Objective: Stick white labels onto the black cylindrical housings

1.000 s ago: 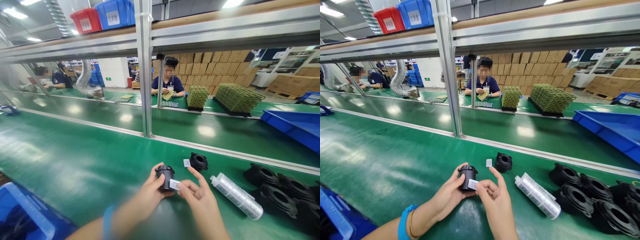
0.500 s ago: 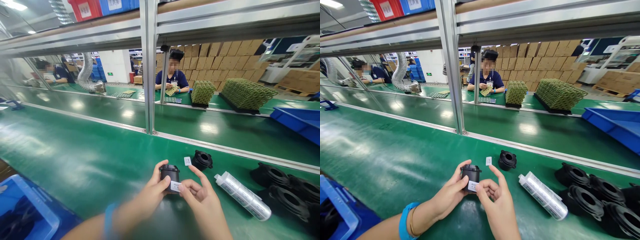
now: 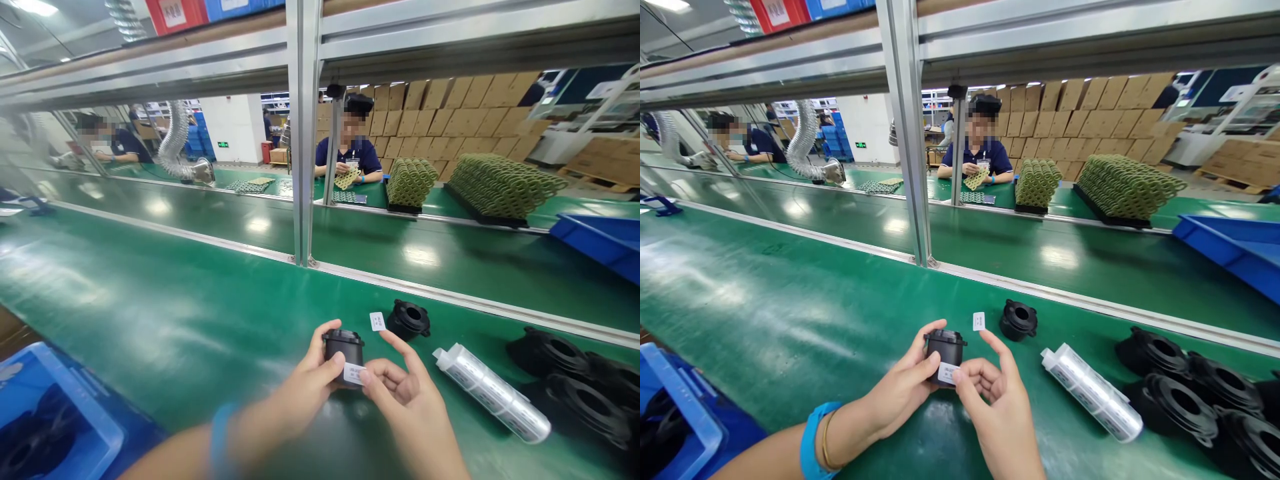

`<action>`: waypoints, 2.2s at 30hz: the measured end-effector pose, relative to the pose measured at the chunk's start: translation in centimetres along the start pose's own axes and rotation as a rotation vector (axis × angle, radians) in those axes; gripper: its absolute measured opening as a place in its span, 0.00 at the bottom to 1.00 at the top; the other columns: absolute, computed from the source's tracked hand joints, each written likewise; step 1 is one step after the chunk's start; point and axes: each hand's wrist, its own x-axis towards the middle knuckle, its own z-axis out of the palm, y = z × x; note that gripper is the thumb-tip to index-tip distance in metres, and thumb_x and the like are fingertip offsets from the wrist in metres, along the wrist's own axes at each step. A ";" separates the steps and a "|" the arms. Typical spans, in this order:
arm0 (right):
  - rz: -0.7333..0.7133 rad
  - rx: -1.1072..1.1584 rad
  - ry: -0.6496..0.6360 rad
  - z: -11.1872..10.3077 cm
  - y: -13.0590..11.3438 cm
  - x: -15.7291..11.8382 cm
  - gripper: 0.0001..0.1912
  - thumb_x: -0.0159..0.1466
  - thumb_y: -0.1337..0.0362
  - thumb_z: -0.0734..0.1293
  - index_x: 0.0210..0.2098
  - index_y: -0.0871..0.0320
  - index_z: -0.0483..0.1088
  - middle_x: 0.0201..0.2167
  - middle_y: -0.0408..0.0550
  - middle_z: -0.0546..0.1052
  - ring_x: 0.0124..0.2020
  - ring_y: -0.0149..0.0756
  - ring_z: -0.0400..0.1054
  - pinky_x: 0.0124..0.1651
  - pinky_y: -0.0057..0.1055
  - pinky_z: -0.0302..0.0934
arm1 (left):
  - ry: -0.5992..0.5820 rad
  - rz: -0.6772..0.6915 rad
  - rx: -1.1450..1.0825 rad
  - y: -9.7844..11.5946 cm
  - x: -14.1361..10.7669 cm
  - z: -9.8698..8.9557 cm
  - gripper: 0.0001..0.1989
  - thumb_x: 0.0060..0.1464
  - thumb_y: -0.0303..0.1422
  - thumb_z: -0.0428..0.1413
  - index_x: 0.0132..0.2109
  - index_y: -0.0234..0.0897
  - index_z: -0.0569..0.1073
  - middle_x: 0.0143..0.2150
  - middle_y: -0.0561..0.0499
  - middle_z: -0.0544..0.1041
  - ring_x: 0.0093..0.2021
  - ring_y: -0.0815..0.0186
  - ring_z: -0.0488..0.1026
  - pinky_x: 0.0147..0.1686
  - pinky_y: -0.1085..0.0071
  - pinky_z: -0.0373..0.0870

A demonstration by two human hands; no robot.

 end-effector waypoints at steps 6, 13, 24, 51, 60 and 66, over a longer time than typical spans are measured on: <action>0.006 0.012 0.026 0.4 -0.4 -0.3 0.42 0.57 0.51 0.76 0.62 0.54 0.53 0.25 0.40 0.73 0.30 0.36 0.66 0.36 0.29 0.62 | 0.004 -0.001 -0.005 0.1 -0.1 0.1 0.34 0.56 0.39 0.61 0.63 0.43 0.53 0.55 0.43 0.66 0.50 0.61 0.69 0.54 0.61 0.64; 0.018 0.026 0.072 1.2 -1.2 -0.7 0.42 0.54 0.50 0.76 0.60 0.53 0.55 0.24 0.38 0.72 0.29 0.36 0.64 0.34 0.29 0.60 | 0.016 -0.004 0.000 0.1 -0.2 0.2 0.33 0.56 0.40 0.61 0.63 0.43 0.55 0.56 0.43 0.66 0.50 0.61 0.68 0.54 0.61 0.64; -0.001 0.019 0.109 1.4 -1.3 -0.7 0.41 0.54 0.50 0.77 0.60 0.54 0.57 0.23 0.39 0.72 0.27 0.34 0.65 0.33 0.27 0.61 | 0.026 -0.007 -0.005 0.1 -0.3 0.3 0.33 0.55 0.39 0.61 0.63 0.43 0.55 0.56 0.43 0.67 0.51 0.60 0.68 0.55 0.61 0.62; -0.001 -0.007 0.120 1.5 -1.5 -0.8 0.40 0.53 0.49 0.76 0.59 0.55 0.58 0.23 0.39 0.72 0.28 0.36 0.66 0.33 0.29 0.61 | -0.007 0.009 0.114 0.1 -0.5 0.0 0.34 0.56 0.36 0.60 0.65 0.43 0.53 0.58 0.43 0.67 0.55 0.58 0.66 0.58 0.60 0.59; -0.050 -0.134 0.156 1.4 -1.4 -0.9 0.35 0.57 0.47 0.72 0.57 0.55 0.60 0.25 0.41 0.74 0.29 0.39 0.70 0.36 0.32 0.64 | 0.063 0.052 0.194 -0.3 -0.3 -0.3 0.33 0.55 0.28 0.57 0.64 0.45 0.53 0.56 0.45 0.68 0.52 0.59 0.68 0.56 0.59 0.61; -0.202 -0.507 0.279 -0.8 -0.6 -0.1 0.29 0.62 0.47 0.65 0.58 0.54 0.60 0.34 0.46 0.77 0.33 0.42 0.73 0.39 0.36 0.65 | 0.188 0.116 0.025 0.4 0.3 0.0 0.27 0.54 0.30 0.55 0.58 0.39 0.56 0.43 0.47 0.72 0.38 0.62 0.73 0.42 0.60 0.68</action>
